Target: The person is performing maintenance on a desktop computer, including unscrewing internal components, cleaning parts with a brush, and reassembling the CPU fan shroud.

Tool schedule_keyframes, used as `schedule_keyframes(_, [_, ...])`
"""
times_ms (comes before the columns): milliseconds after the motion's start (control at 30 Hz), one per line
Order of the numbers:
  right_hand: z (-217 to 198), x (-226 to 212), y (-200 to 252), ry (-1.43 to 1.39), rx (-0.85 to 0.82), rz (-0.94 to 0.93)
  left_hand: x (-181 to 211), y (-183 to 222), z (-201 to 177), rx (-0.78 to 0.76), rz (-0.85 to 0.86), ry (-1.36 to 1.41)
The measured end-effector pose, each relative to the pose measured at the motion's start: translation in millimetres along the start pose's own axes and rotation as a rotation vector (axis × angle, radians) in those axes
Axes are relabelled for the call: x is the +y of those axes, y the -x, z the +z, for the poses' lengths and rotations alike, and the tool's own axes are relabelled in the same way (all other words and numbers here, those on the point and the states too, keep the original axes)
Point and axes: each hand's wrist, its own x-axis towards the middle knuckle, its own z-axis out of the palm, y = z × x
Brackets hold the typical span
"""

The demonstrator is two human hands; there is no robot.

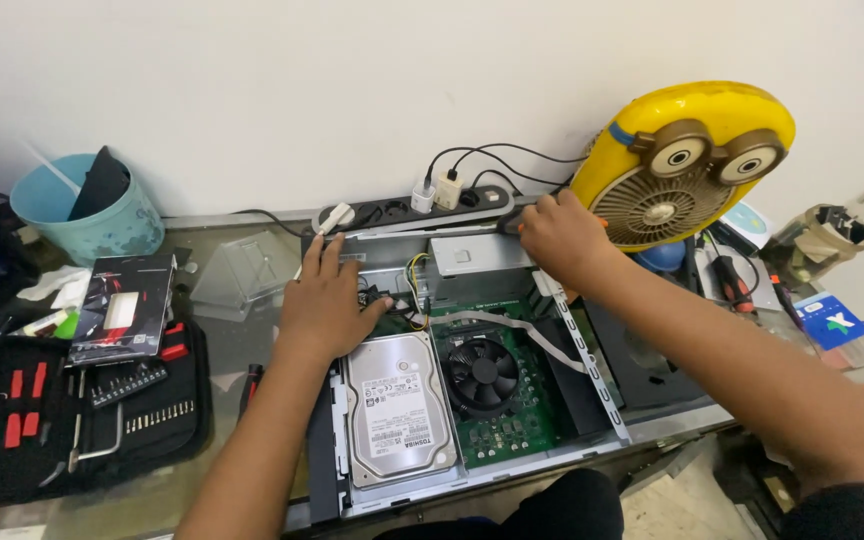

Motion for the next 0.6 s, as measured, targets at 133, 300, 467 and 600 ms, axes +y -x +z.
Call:
schedule_keyframes(133, [2, 13, 7, -0.095, -0.071, 0.027, 1, 0, 1, -0.011, -0.018, -0.006])
schedule_keyframes(300, [-25, 32, 19, -0.395, 0.286, 0.310, -2, -3, 2, 0.000, -0.004, 0.080])
schedule_keyframes(467, [-80, 25, 28, -0.542, 0.159, 0.392, -5, -5, 4, 0.017, -0.007, 0.140])
schedule_keyframes(600, [-103, -5, 29, -0.729, -0.033, 0.466, -8, -7, 8, 0.029, -0.005, 0.173])
